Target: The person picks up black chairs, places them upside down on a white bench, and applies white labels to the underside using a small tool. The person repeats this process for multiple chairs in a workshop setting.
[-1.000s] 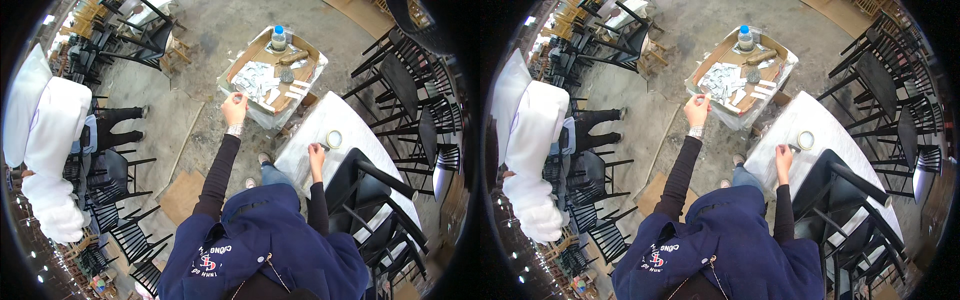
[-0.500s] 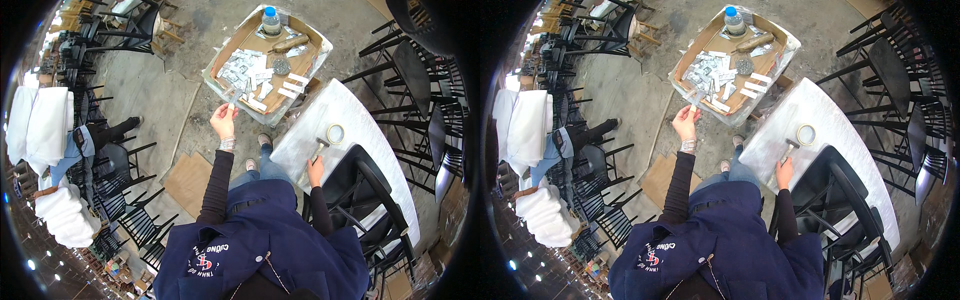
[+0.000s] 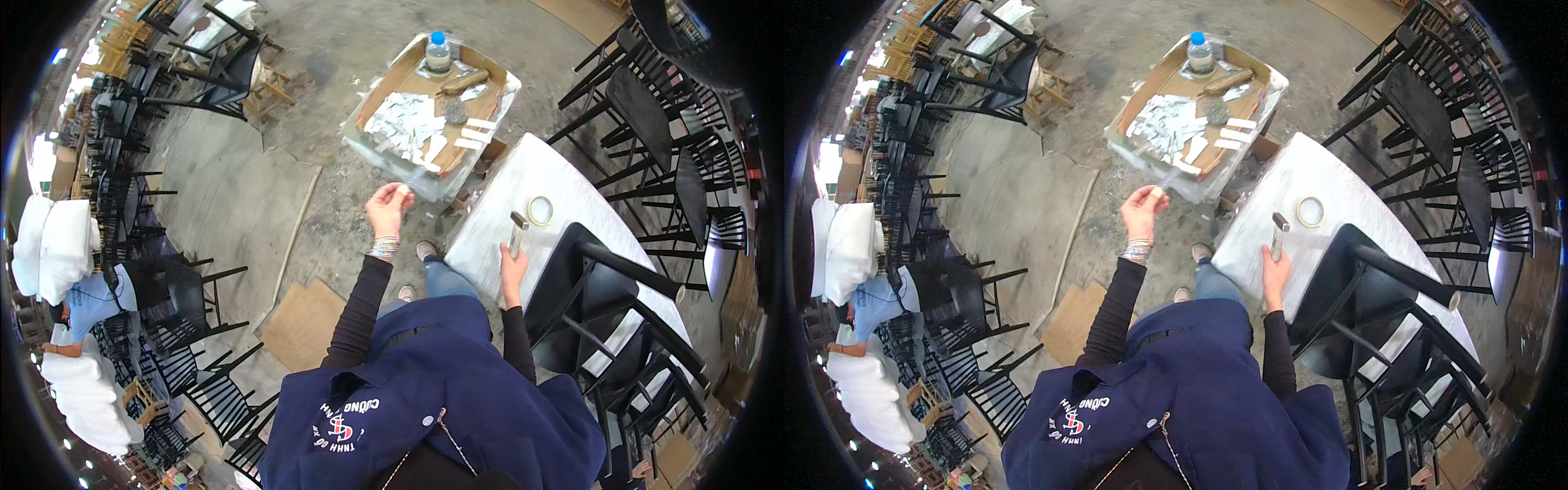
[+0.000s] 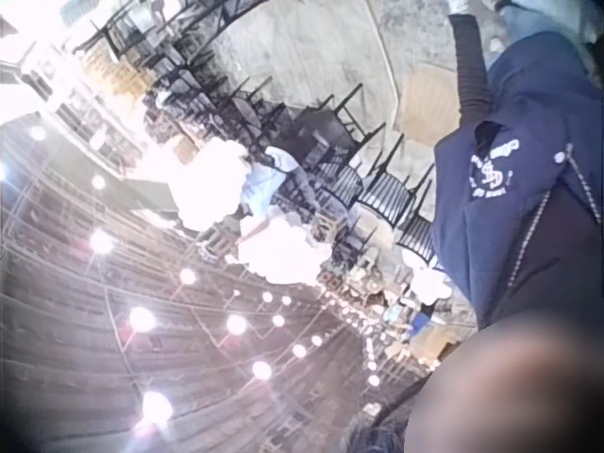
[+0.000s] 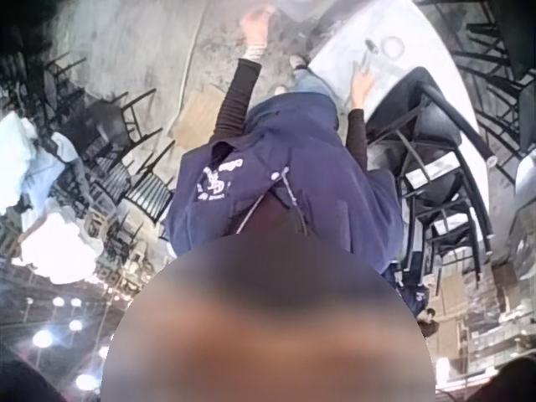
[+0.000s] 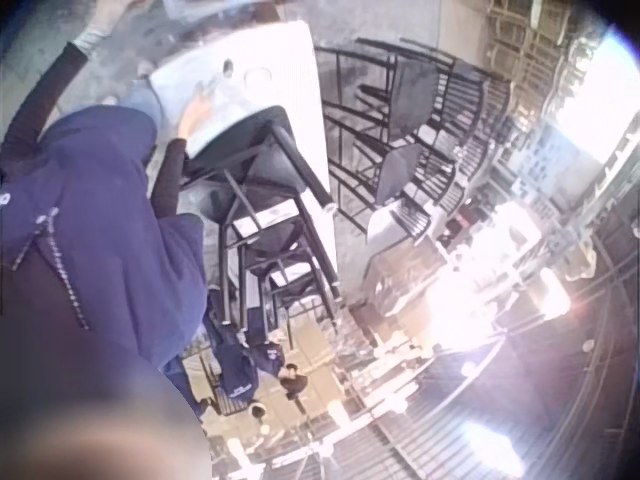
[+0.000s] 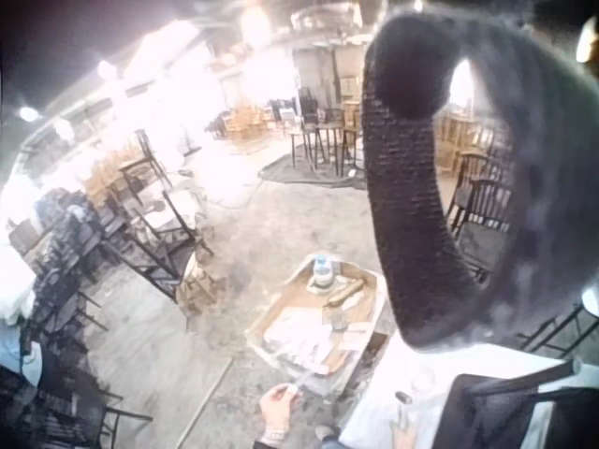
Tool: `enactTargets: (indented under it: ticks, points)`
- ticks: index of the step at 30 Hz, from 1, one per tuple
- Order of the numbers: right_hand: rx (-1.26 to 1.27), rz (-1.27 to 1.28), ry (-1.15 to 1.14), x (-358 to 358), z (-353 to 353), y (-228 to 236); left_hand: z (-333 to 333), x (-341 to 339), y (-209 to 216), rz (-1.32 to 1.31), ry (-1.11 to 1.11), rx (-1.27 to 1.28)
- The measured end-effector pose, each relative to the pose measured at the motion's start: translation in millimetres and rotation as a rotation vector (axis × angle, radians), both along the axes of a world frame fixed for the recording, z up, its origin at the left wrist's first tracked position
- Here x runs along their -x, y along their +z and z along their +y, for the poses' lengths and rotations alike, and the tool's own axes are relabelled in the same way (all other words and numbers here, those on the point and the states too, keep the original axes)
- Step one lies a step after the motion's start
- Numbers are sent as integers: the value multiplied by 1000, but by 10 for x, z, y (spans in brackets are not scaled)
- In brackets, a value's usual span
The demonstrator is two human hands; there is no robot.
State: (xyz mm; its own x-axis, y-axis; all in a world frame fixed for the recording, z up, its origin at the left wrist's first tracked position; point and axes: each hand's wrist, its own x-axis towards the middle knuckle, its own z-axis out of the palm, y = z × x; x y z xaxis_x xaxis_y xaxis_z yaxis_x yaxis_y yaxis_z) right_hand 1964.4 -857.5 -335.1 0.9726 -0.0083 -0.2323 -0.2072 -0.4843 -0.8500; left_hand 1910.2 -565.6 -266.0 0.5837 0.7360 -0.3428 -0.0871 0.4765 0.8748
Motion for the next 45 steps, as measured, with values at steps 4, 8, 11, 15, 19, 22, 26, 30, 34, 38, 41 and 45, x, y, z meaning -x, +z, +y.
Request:
enactTargets:
  ticks: [4,8,11,15,19,22,26,30,34,38,41,45]
  points:
    - [-305,78,153,336,380,743,-351,561,179,3,-219,37]
    - [-517,90,218,837,608,1238,-676,1146,292,8,-373,73]
    - [-517,142,242,1206,573,1324,-866,1529,282,12,-471,76]
    - [-340,71,214,1460,355,1011,-940,1958,169,88,-447,103]
    - [-88,338,60,1264,32,308,-829,2230,26,177,-349,161]
    - [295,25,28,903,-252,-241,-684,2368,-28,219,-278,160]
    - [444,-94,-68,471,-590,-713,-519,2467,-25,223,-154,130]
    - [620,-313,-90,152,-527,-783,-467,2362,-11,297,8,194]
    - [370,-517,114,-310,-32,-349,-535,2064,-8,311,73,217]
    - [-17,-522,244,-816,767,377,-614,1721,35,260,105,258]
    - [-111,-627,472,-1105,1364,791,-640,1481,64,276,138,248]
    - [-59,-669,895,-1440,2047,888,-677,1236,115,290,232,262]
